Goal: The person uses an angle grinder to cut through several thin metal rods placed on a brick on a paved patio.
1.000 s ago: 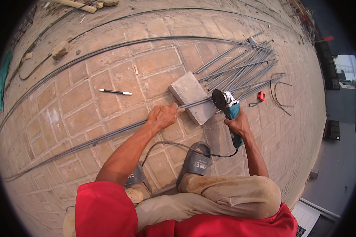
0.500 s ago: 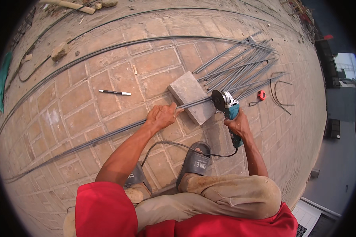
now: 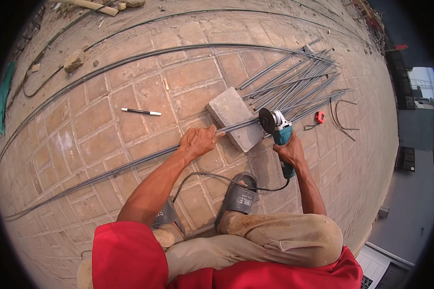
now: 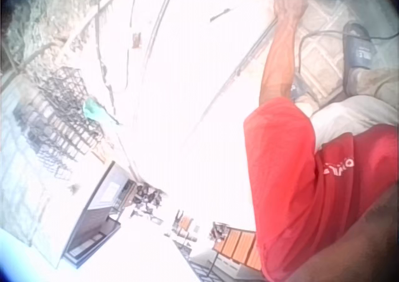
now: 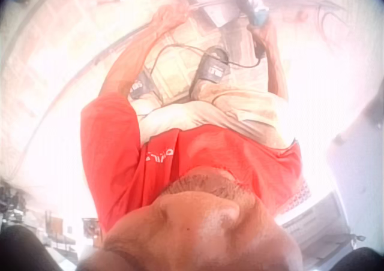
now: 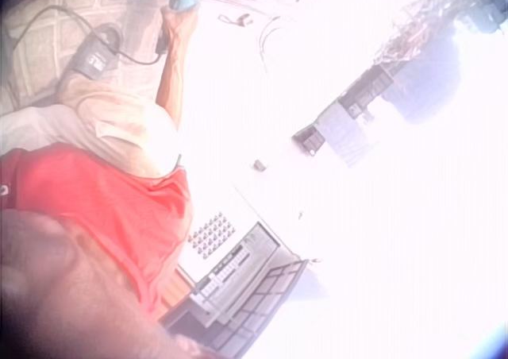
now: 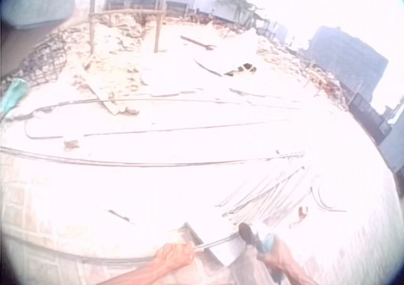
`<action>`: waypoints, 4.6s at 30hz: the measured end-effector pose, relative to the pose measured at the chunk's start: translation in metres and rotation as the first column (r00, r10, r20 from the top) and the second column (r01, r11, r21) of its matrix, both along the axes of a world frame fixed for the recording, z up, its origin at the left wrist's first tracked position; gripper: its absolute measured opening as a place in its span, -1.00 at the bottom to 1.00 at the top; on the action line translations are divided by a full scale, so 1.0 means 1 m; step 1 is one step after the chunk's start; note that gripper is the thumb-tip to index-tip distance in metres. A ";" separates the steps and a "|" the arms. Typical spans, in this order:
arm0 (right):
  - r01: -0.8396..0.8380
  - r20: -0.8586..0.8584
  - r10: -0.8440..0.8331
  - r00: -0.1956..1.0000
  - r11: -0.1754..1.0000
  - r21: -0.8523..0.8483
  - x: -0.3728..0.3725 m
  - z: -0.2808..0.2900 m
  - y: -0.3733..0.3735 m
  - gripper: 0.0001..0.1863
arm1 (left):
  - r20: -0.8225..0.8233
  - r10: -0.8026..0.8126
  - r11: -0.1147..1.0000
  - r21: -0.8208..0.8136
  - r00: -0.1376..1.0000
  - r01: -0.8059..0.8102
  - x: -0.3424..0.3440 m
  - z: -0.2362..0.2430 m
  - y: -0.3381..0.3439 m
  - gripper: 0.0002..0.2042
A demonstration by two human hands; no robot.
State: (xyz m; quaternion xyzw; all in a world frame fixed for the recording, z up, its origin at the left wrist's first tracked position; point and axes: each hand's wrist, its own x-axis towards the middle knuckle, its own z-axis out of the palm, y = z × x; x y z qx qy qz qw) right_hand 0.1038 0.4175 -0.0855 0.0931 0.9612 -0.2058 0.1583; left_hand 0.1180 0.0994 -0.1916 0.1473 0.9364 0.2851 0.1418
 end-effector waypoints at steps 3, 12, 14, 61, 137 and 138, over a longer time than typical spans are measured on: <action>-0.004 -0.004 0.004 1.000 1.000 -0.002 0.000 -0.001 0.002 -0.27 | -0.008 0.002 1.000 0.001 1.000 -0.002 -0.001 -0.001 0.001 -0.50; 0.002 -0.001 -0.002 1.000 1.000 0.004 0.010 -0.009 0.009 -0.25 | -0.027 0.007 1.000 -0.011 1.000 -0.007 0.000 0.001 0.000 -0.50; 0.014 0.006 -0.014 1.000 1.000 0.007 0.012 -0.010 0.009 -0.25 | -0.022 0.005 1.000 -0.016 1.000 -0.005 -0.001 0.004 0.000 -0.50; -0.041 0.007 0.041 0.999 0.999 0.003 -0.011 0.006 -0.002 -0.26 | 0.035 -0.009 1.000 -0.018 0.999 0.009 -0.002 0.000 0.000 -0.50; 0.624 0.486 -0.815 0.315 -0.207 -0.753 0.166 -0.006 0.120 -0.64 | -0.382 -0.076 0.995 0.036 0.921 0.097 -0.087 0.047 -0.034 -0.68; 0.623 0.488 -0.823 0.291 -0.224 -0.749 0.174 -0.006 0.124 -0.64 | -0.417 0.054 0.996 0.083 0.907 -0.021 -0.112 0.052 -0.046 -0.71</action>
